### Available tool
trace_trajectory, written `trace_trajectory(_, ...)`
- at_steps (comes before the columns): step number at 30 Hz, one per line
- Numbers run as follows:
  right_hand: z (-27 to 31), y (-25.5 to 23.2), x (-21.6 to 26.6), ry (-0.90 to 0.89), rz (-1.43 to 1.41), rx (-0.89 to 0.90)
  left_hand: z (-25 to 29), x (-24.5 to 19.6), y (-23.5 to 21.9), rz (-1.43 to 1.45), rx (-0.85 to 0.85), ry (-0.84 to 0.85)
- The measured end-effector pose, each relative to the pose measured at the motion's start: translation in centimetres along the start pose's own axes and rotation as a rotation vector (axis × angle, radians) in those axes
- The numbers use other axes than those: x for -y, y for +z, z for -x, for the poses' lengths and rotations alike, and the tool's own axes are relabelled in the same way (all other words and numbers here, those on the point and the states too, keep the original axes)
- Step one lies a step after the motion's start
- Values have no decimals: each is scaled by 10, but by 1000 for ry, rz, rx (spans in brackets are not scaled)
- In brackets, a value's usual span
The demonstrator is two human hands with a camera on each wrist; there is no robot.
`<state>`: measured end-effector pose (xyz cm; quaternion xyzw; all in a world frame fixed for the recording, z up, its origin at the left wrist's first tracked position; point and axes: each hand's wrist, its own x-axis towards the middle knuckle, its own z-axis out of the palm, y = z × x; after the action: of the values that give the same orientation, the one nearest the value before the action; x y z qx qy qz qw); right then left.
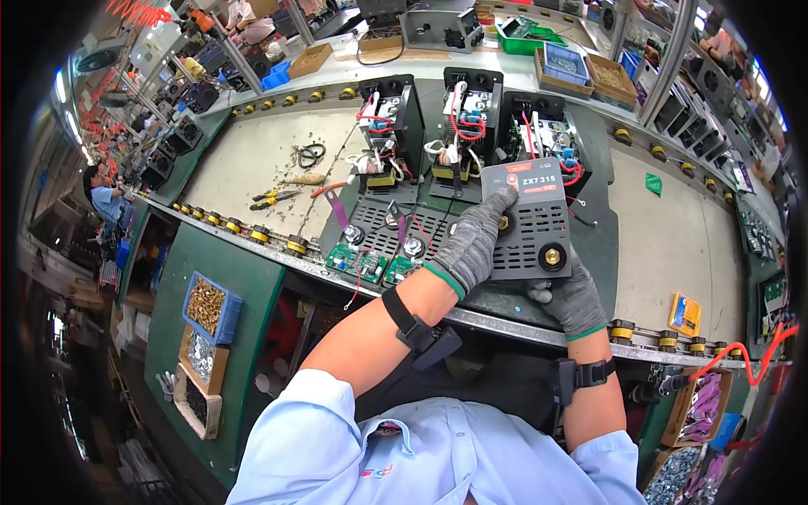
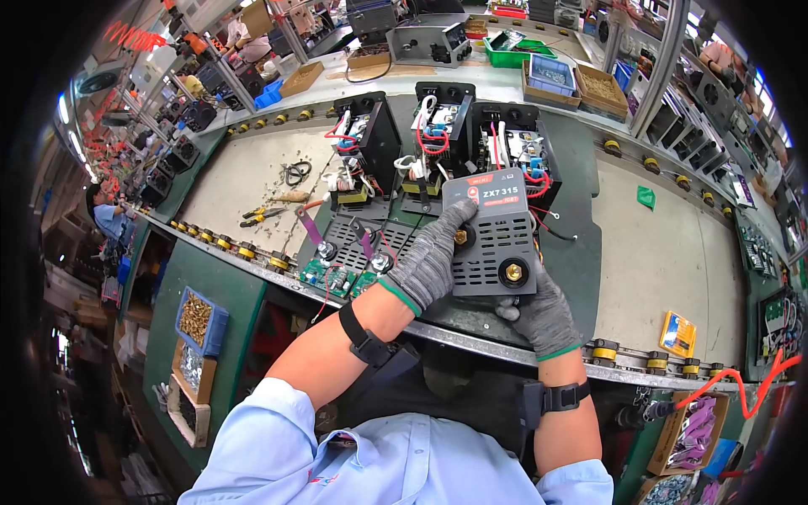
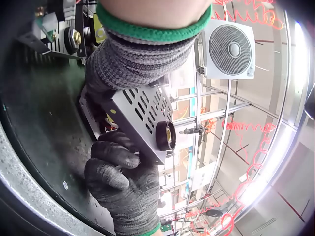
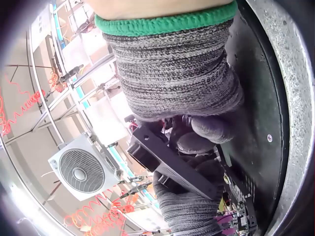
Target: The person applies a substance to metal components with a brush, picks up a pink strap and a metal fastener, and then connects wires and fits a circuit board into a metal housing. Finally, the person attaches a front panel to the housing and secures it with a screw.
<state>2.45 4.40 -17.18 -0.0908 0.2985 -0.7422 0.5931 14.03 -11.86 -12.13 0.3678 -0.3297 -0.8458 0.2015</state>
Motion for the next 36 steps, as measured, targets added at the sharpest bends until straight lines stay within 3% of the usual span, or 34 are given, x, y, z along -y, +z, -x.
trace_trajectory(2,2,-1,0,5,-97,-44,0,0,0,9,12,-5)
trace_trajectory(4,-5,-26,-8,-205,464,23,0,-1,1,14,24,-12)
trace_trajectory(5,-10,-36,-12,-206,461,19,0,-1,0,26,16,-46)
trace_trajectory(7,-21,-49,-15,8,-1,225,-2,0,1,34,11,-77)
trace_trajectory(8,-23,-44,-19,-77,250,66,-1,0,1,35,23,-57)
trace_trajectory(9,-24,-39,-21,-76,249,74,0,-2,1,37,32,-34)
trace_trajectory(11,-17,-23,-24,0,-220,-42,3,-4,-1,28,30,-47)
trace_trajectory(13,-6,2,-18,-61,-192,-82,5,-5,1,7,35,-42)
trace_trajectory(16,-9,-5,-17,-65,-87,-155,5,-4,1,7,31,-42)
trace_trajectory(18,-20,-30,-21,63,-287,128,3,-3,2,13,20,-58)
trace_trajectory(22,-11,-9,-18,94,-247,116,1,-3,-1,-8,32,-15)
trace_trajectory(24,-4,3,-14,85,-172,-129,3,-1,-1,-24,32,-6)
trace_trajectory(28,2,11,-11,-26,-161,-207,2,-2,-1,-19,46,19)
trace_trajectory(30,-13,-28,-25,-182,272,-120,2,-1,-1,-18,47,11)
trace_trajectory(31,-17,-39,-25,-181,271,-123,1,-2,0,-9,43,8)
trace_trajectory(33,-22,-46,-22,-55,114,196,-1,0,-2,2,35,2)
trace_trajectory(34,-22,-48,-21,-52,114,197,-3,-1,-4,25,54,-33)
trace_trajectory(36,-16,-29,-13,102,-192,183,-2,-2,-4,52,75,-61)
